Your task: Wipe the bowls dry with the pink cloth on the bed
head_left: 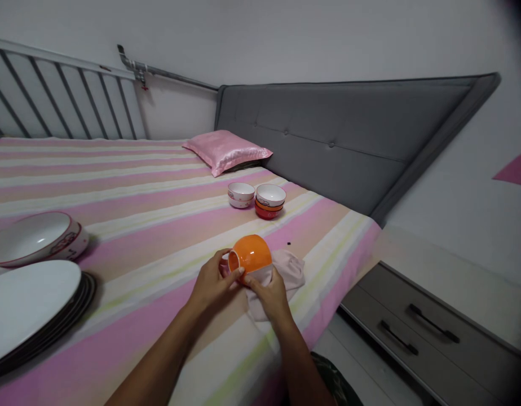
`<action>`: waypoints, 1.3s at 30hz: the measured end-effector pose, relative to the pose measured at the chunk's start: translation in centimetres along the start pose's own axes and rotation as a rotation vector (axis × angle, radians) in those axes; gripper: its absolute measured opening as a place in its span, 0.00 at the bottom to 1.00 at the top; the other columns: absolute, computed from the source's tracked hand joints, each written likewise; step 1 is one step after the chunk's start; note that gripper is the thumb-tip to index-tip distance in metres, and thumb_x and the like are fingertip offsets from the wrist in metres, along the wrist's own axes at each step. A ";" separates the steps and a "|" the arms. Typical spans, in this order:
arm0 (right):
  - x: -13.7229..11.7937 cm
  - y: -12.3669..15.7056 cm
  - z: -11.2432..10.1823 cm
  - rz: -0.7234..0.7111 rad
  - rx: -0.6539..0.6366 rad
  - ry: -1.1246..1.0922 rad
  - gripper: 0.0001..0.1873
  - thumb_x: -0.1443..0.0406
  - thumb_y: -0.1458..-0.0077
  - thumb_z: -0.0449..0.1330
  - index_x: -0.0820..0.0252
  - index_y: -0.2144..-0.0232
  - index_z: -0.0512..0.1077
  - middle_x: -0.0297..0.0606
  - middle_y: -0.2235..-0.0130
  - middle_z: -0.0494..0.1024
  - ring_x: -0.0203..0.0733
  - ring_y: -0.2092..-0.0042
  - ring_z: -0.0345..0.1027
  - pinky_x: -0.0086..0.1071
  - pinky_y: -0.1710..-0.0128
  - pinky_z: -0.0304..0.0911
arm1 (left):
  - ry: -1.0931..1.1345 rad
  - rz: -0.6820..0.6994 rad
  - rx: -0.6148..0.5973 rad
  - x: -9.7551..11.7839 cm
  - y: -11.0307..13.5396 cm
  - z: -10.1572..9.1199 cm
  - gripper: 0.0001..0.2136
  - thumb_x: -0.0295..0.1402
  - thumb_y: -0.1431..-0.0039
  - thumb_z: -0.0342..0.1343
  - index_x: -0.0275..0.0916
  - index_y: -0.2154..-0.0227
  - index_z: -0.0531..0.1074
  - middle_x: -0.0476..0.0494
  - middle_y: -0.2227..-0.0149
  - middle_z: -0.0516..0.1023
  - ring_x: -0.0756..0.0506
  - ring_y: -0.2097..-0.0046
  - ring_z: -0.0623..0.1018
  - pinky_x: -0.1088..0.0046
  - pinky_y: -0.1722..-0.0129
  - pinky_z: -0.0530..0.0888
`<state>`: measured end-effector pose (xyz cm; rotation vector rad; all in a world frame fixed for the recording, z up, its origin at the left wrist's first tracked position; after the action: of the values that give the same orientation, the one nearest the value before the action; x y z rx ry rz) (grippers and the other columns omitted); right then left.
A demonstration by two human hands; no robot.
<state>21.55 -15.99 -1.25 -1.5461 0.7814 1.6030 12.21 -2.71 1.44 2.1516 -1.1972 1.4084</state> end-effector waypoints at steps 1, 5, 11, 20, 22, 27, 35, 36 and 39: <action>0.2 -0.1 0.0 -0.004 0.002 0.028 0.29 0.57 0.63 0.70 0.61 0.57 0.72 0.42 0.59 0.80 0.48 0.58 0.74 0.39 0.57 0.68 | -0.002 -0.007 0.005 0.0 0.0 0.0 0.26 0.46 0.48 0.58 0.38 0.49 0.67 0.46 0.68 0.76 0.47 0.71 0.73 0.70 0.70 0.69; 0.7 -0.2 0.0 -0.024 0.013 0.084 0.30 0.57 0.63 0.70 0.61 0.56 0.72 0.42 0.60 0.80 0.48 0.59 0.74 0.39 0.57 0.67 | 0.008 -0.009 0.022 -0.1 0.0 0.0 0.26 0.47 0.48 0.58 0.38 0.49 0.67 0.46 0.69 0.76 0.45 0.68 0.75 0.68 0.67 0.71; 0.3 0.0 -0.1 -0.054 0.002 0.046 0.30 0.56 0.61 0.70 0.61 0.55 0.72 0.42 0.58 0.80 0.48 0.55 0.73 0.38 0.55 0.67 | 0.121 0.082 0.031 -0.5 -0.2 0.3 0.28 0.40 0.51 0.61 0.36 0.47 0.66 0.34 0.48 0.73 0.39 0.50 0.76 0.57 0.49 0.72; 0.2 -0.1 -0.4 -0.032 -0.047 0.079 0.29 0.56 0.59 0.69 0.62 0.55 0.70 0.43 0.57 0.80 0.49 0.56 0.73 0.40 0.54 0.67 | 0.036 0.325 0.000 -1.0 -0.4 -0.2 0.28 0.32 0.51 0.64 0.41 0.45 0.66 0.37 0.46 0.71 0.41 0.49 0.76 0.57 0.48 0.74; 0.3 -0.2 -0.3 -0.032 -0.025 0.081 0.29 0.57 0.60 0.69 0.62 0.56 0.70 0.43 0.58 0.80 0.49 0.57 0.73 0.40 0.55 0.67 | 0.031 0.336 0.010 -0.9 -0.4 -0.3 0.28 0.33 0.51 0.64 0.41 0.46 0.66 0.37 0.47 0.72 0.42 0.50 0.76 0.58 0.49 0.75; -0.3 -0.1 -0.4 -0.065 0.013 0.046 0.27 0.57 0.60 0.68 0.60 0.58 0.69 0.39 0.60 0.79 0.46 0.58 0.73 0.37 0.58 0.68 | -0.031 0.365 0.046 -0.6 -0.2 -0.3 0.27 0.36 0.49 0.64 0.40 0.46 0.66 0.37 0.49 0.73 0.42 0.52 0.76 0.59 0.51 0.75; -1.0 0.2 -1.1 -0.042 -0.019 0.019 0.25 0.56 0.55 0.66 0.60 0.57 0.65 0.39 0.59 0.78 0.44 0.58 0.72 0.35 0.59 0.68 | -0.094 0.186 0.072 -0.1 0.1 0.2 0.28 0.38 0.52 0.65 0.38 0.48 0.68 0.36 0.50 0.75 0.41 0.56 0.78 0.56 0.53 0.76; -1.0 0.2 -1.1 -0.037 -0.020 0.013 0.26 0.55 0.55 0.67 0.60 0.57 0.65 0.39 0.59 0.78 0.45 0.58 0.72 0.35 0.58 0.68 | -0.099 0.166 0.073 0.0 0.2 0.2 0.28 0.38 0.53 0.65 0.37 0.48 0.68 0.36 0.50 0.75 0.41 0.56 0.78 0.56 0.53 0.76; -0.9 0.2 -1.0 -0.012 -0.023 -0.015 0.27 0.56 0.56 0.67 0.59 0.55 0.66 0.40 0.57 0.78 0.45 0.57 0.73 0.35 0.57 0.68 | -0.125 0.155 0.065 0.4 0.3 0.3 0.29 0.39 0.53 0.65 0.36 0.47 0.68 0.35 0.50 0.75 0.40 0.56 0.78 0.55 0.52 0.75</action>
<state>21.91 -17.08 -0.41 -1.5502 0.7467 1.6189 12.23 -3.30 1.59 2.2626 -1.4099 1.4105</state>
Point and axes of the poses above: each hand's wrist, its own y-axis away from the middle knuckle, its own z-axis out of the palm, x = y × z, the point moved 2 cm from there along -y, towards the middle knuckle
